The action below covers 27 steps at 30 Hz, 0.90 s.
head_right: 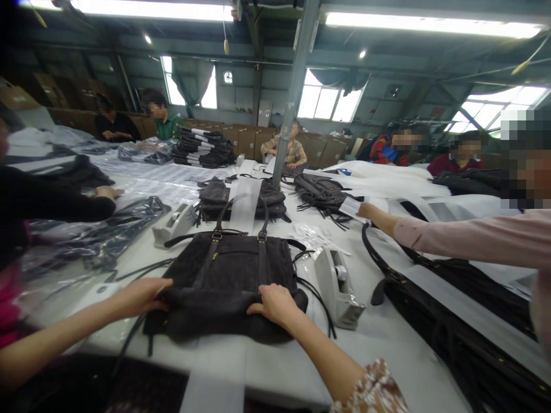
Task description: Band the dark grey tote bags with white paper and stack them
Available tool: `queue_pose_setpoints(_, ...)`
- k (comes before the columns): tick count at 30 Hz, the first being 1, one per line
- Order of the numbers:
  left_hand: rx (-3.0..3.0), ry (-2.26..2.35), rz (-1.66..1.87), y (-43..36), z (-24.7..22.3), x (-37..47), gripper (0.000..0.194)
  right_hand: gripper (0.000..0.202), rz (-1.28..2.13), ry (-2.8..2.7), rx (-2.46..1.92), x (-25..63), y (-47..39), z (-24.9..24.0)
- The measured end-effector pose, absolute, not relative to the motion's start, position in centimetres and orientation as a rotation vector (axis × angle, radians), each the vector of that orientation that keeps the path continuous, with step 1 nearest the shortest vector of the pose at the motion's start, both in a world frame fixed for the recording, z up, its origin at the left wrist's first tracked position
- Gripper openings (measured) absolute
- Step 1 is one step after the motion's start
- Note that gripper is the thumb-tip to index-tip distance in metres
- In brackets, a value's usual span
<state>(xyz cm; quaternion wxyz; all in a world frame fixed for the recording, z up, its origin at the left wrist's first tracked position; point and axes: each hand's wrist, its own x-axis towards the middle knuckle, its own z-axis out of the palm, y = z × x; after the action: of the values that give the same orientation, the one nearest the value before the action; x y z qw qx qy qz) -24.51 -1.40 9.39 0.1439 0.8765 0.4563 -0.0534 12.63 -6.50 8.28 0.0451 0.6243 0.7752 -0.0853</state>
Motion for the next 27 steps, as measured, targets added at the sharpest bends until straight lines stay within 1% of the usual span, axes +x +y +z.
queue_pose_setpoints(2,2.602,1.337,-0.188,-2.0,10.6,-22.8,0.033,0.051,-0.218,2.382,1.894,12.3,-6.5,7.9)
queue_pose_setpoints(4,2.711,1.299,-0.131,-2.9,11.6,-20.2,0.057,0.051,-0.189,2.394,1.899,11.9,-6.9,7.6)
queue_pose_setpoints(5,2.763,1.251,-0.096,-3.3,11.8,-18.8,0.065,0.051,-0.187,2.394,1.908,11.8,-7.3,7.6)
queue_pose_setpoints(6,2.799,1.196,-0.081,-3.7,11.8,-17.3,0.067,0.052,-0.197,2.388,1.919,11.7,-7.6,7.7)
queue_pose_setpoints(7,2.814,1.149,-0.092,-3.9,11.6,-15.9,0.062,0.052,-0.211,2.385,1.929,11.7,-8.0,7.9)
queue_pose_setpoints(10,2.77,1.127,-0.169,-3.7,10.1,-13.5,0.037,0.055,-0.281,2.457,1.876,12.8,-8.7,9.0)
queue_pose_setpoints(12,2.757,1.135,-0.176,-3.1,9.1,-13.2,0.028,0.06,-0.331,2.541,1.744,14.4,-8.8,10.3)
queue_pose_setpoints(17,2.792,1.102,-0.166,-2.6,9.1,-14.0,0.021,0.061,-0.497,2.517,1.481,18.6,-8.2,13.5)
queue_pose_setpoints(19,2.783,1.123,-0.155,-2.9,9.7,-14.1,0.019,0.059,-0.486,2.529,1.381,19.0,-8.0,13.7)
queue_pose_setpoints(22,2.764,1.168,-0.129,-3.3,10.2,-14.2,0.017,0.053,-0.393,2.609,1.297,19.0,-8.4,12.6)
queue_pose_setpoints(24,2.752,1.189,-0.11,-3.3,10.3,-14.4,0.015,0.047,-0.334,2.644,1.347,19.1,-8.9,11.6)
queue_pose_setpoints(27,2.733,1.21,-0.08,-3.0,10.3,-15.0,0.016,0.046,-0.222,2.597,1.586,19.4,-9.5,10.8)
